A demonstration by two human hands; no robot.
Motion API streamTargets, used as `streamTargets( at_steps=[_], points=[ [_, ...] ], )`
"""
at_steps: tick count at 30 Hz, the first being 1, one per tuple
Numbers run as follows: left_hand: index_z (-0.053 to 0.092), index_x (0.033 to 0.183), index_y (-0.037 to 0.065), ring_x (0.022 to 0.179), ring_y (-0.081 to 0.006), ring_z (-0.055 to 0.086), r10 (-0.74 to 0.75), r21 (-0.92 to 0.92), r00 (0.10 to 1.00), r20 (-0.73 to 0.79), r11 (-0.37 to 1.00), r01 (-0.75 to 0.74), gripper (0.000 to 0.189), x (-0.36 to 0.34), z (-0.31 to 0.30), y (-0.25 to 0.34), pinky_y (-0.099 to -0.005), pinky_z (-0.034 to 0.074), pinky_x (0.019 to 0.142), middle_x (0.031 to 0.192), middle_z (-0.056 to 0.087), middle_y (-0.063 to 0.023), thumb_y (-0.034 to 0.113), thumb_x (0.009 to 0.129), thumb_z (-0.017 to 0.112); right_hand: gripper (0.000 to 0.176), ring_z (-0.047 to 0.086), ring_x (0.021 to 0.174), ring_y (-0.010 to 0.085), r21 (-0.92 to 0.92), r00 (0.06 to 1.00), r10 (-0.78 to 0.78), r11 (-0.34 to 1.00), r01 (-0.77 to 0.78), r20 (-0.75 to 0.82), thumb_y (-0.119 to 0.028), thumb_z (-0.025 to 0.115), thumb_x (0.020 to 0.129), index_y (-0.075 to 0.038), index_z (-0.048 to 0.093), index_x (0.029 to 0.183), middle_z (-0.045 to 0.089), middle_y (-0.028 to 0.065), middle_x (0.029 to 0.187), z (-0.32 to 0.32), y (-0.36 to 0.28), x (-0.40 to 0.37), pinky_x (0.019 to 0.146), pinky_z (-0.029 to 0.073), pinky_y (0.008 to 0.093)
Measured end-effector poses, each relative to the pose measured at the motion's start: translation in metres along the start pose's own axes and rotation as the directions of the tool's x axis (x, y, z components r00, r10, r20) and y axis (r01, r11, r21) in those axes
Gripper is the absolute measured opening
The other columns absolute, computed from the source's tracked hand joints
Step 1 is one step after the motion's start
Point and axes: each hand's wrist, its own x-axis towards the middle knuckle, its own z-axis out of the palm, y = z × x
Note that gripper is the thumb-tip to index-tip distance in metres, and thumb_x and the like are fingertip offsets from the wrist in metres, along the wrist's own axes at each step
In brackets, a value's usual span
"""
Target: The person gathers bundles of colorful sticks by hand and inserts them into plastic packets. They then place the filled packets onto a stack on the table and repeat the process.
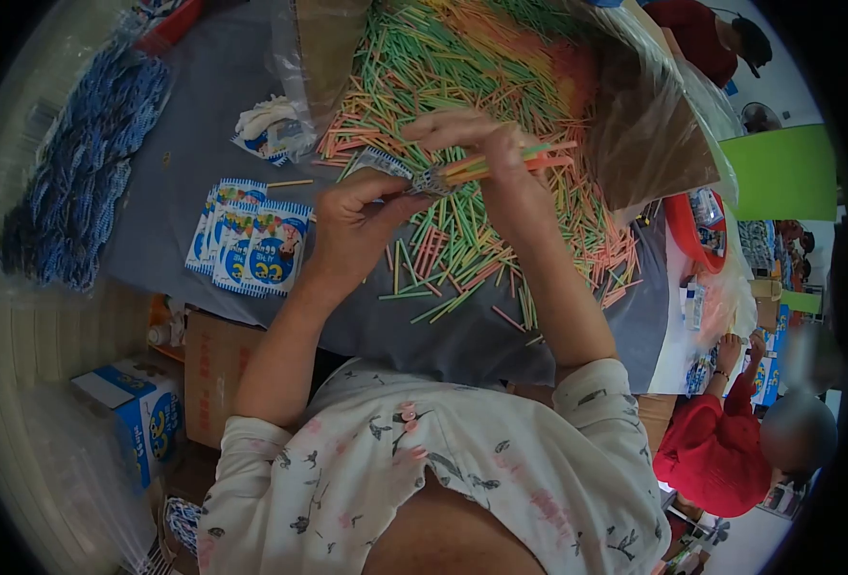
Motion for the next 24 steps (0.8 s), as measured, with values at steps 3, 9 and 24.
streamTargets(
  at_steps=[3, 9, 24],
  points=[
    [0.072, 0.092, -0.002, 0.072, -0.0096, 0.062, 0.038, -0.084, 0.999, -0.020, 0.996, -0.039, 0.015, 0.003, 0.003, -0.002, -0.0248, 0.049, 0.062, 0.082, 0.068, -0.0068, 0.000, 0.077, 0.076, 0.060, 0.059, 0.109, 0.0254, -0.025, 0.984, 0.170, 0.985, -0.169, 0.047, -0.056, 0.049, 0.094, -0.001, 0.069, 0.107, 0.065, 0.0141, 0.115, 0.008, -0.001, -0.003, 0.094, 0.045, 0.0396],
    [0.072, 0.094, -0.001, 0.079, -0.0099, 0.062, -0.004, -0.082, 0.999, 0.044, 0.997, 0.007, 0.016, 0.008, 0.009, -0.002, -0.0244, 0.050, 0.068, 0.084, 0.067, -0.0053, -0.001, 0.078, 0.075, 0.058, 0.057, 0.105, 0.0136, 0.155, 0.960, 0.252, 0.960, -0.232, -0.125, -0.050, 0.065, 0.085, -0.002, 0.065, 0.118, 0.065, 0.0075, 0.112, 0.016, -0.008, -0.002, 0.086, 0.045, 0.0290],
    [0.057, 0.112, -0.004, 0.088, -0.0167, 0.062, -0.218, 0.250, 0.970, 0.108, 0.950, 0.186, 0.025, -0.071, -0.083, 0.045, -0.0292, 0.047, 0.080, 0.097, 0.065, -0.0112, -0.004, 0.087, 0.059, 0.017, 0.067, 0.081, 0.0289, -0.725, 0.978, 0.092, 0.658, -0.201, -0.187, -0.013, 0.062, 0.085, -0.001, 0.071, 0.093, 0.069, 0.0168, 0.093, -0.092, 0.024, -0.010, 0.073, 0.053, 0.0392]
  ],
)
